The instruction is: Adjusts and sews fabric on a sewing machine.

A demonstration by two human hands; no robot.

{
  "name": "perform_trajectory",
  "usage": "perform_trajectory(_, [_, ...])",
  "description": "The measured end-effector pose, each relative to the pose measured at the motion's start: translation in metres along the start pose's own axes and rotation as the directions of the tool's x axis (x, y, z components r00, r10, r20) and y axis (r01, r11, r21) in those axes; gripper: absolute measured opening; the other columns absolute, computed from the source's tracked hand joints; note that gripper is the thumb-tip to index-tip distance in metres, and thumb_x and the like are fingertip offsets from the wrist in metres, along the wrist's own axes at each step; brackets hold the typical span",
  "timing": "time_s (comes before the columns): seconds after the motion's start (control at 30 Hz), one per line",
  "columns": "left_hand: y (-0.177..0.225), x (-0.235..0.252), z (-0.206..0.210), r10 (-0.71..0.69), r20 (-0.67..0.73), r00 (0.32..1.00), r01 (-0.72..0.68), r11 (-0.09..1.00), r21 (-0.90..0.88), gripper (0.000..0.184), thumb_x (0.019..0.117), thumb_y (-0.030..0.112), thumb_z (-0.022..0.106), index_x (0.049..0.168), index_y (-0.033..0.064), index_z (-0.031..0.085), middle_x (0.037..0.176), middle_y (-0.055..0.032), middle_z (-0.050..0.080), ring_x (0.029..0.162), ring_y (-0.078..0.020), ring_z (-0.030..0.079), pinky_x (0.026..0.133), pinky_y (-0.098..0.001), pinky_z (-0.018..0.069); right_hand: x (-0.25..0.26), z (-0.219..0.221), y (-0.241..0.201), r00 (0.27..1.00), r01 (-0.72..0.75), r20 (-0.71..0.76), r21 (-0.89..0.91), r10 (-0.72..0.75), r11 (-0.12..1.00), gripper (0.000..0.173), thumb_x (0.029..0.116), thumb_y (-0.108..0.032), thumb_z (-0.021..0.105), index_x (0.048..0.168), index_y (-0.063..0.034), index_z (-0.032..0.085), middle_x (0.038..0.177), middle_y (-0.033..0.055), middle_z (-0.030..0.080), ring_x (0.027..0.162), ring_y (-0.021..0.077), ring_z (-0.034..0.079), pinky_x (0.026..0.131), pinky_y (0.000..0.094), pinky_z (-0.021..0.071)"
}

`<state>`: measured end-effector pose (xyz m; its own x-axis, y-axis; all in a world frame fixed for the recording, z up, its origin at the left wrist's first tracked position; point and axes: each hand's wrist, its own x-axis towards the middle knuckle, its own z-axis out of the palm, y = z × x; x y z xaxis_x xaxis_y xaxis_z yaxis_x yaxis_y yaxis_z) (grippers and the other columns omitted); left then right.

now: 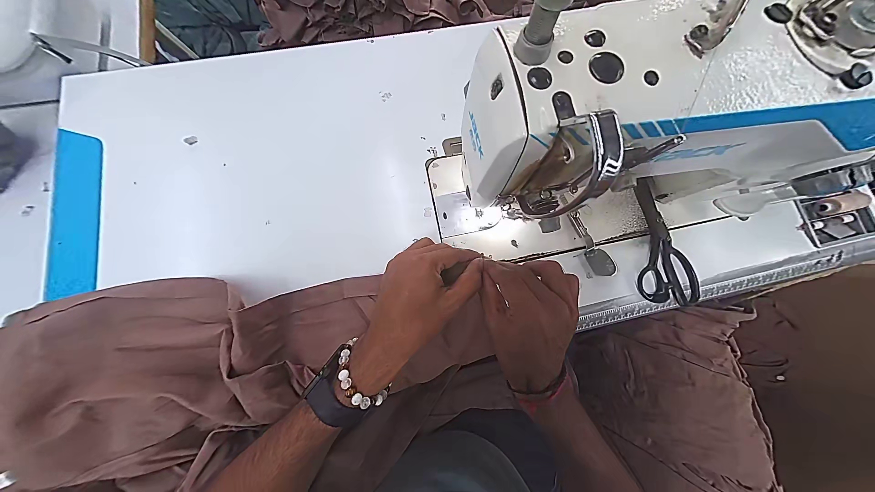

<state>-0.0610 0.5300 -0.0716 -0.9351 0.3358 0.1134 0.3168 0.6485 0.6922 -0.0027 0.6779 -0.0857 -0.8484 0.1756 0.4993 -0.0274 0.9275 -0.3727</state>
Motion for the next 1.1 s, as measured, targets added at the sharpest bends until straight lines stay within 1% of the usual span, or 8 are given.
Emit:
perform_trajectory(0.13, [-0.002,0.012,-0.003,-0.12,0.064,0.991,0.125,0.988,-0.088,0.021,0.0951,0.039,0.065,0.093,0.025,0.08,0.072,0.0141,0.068,0.062,0.0038,0.059,0.055,-0.0211,0.0472,0.0,-0.003,-0.001,0.995,-0.071,0.084,0.119,0.061,0.99,0.018,0.0929,-0.023,0.068,0.102,-0.0209,0.083,0.094,-0.0076,0.078,0.091,0.0134,0.064,0.078,0.038,0.0416])
perform_trajectory(0.3, [-0.012,0.038,-0.001,-0.184,0.181,0.966,0.198,0.978,-0.063,0.022,0.0979,0.037,0.065,0.086,0.0244,0.078,0.063,0.01,0.063,0.054,-0.0048,0.055,0.051,-0.0311,0.043,0.003,0.017,0.006,0.964,-0.23,0.171,0.149,0.204,0.962,0.015,0.0938,-0.031,0.069,0.096,-0.0217,0.08,0.083,-0.0092,0.075,0.074,0.0105,0.064,0.069,0.0353,0.0481])
perform_trajectory(0.43, [-0.025,0.044,0.013,0.064,0.038,0.997,-0.071,0.973,0.219,0.017,0.0989,0.035,0.065,0.098,0.0226,0.077,0.091,0.0045,0.07,0.081,-0.0143,0.067,0.066,-0.0407,0.0543,0.003,0.033,0.005,0.996,-0.054,0.071,-0.048,0.057,0.997,0.02,0.0967,-0.027,0.064,0.096,-0.0161,0.08,0.078,-0.0001,0.07,0.073,0.0183,0.066,0.06,0.0329,0.0514])
perform_trajectory(0.53, [-0.036,0.043,0.019,0.332,-0.006,0.943,-0.318,0.906,0.279,0.018,0.1023,0.026,0.061,0.107,0.0161,0.075,0.108,-0.0012,0.071,0.103,-0.0222,0.063,0.084,-0.0411,0.0489,0.0,0.034,0.001,0.996,0.024,0.083,-0.132,-0.013,0.991,0.024,0.0988,-0.024,0.059,0.101,-0.0127,0.081,0.075,0.003,0.069,0.067,0.0189,0.066,0.054,0.0312,0.0507])
perform_trajectory(0.6, [-0.039,0.037,0.018,0.449,0.009,0.893,-0.43,0.849,0.309,0.018,0.1028,0.018,0.058,0.107,0.0174,0.076,0.108,0.0029,0.075,0.105,-0.0193,0.065,0.087,-0.0389,0.0487,-0.004,0.031,-0.001,0.991,0.056,0.128,-0.173,-0.034,0.983,0.028,0.0996,-0.023,0.057,0.108,-0.0113,0.08,0.075,0.0026,0.069,0.065,0.0178,0.066,0.051,0.0306,0.0492])
perform_trajectory(0.7, [-0.042,0.018,0.015,0.451,0.068,0.89,-0.442,0.815,0.374,0.026,0.1056,0.022,0.053,0.121,0.0213,0.074,0.128,0.0065,0.072,0.124,-0.019,0.062,0.102,-0.041,0.0464,-0.01,0.023,-0.002,0.977,0.078,0.209,-0.186,-0.038,0.979,0.033,0.0997,-0.025,0.054,0.119,-0.0119,0.078,0.072,0.0015,0.068,0.058,0.0167,0.064,0.046,0.0313,0.046])
perform_trajectory(0.8, [-0.052,0.004,0.01,0.408,0.148,0.901,-0.433,0.821,0.371,0.038,0.1078,0.033,0.044,0.14,0.0282,0.065,0.149,0.0111,0.058,0.146,-0.0193,0.043,0.119,-0.0472,0.031,-0.012,0.021,0.003,0.972,0.094,0.225,-0.14,-0.061,0.986,0.036,0.0986,-0.025,0.053,0.124,-0.0124,0.076,0.063,-0.0007,0.063,0.049,0.015,0.057,0.041,0.0303,0.0396])
perform_trajectory(1.1, [-0.064,0.045,0.008,0.534,0.176,0.827,-0.558,0.739,0.378,0.034,0.1058,0.036,0.046,0.126,0.0267,0.073,0.128,0.0037,0.066,0.123,-0.023,0.052,0.105,-0.046,0.034,0.017,0.027,0.001,0.968,0.038,0.25,-0.279,0.034,0.959,0.036,0.0981,-0.027,0.051,0.118,-0.0159,0.079,0.055,-0.0007,0.059,0.044,0.0174,0.057,0.039,0.0344,0.0394])
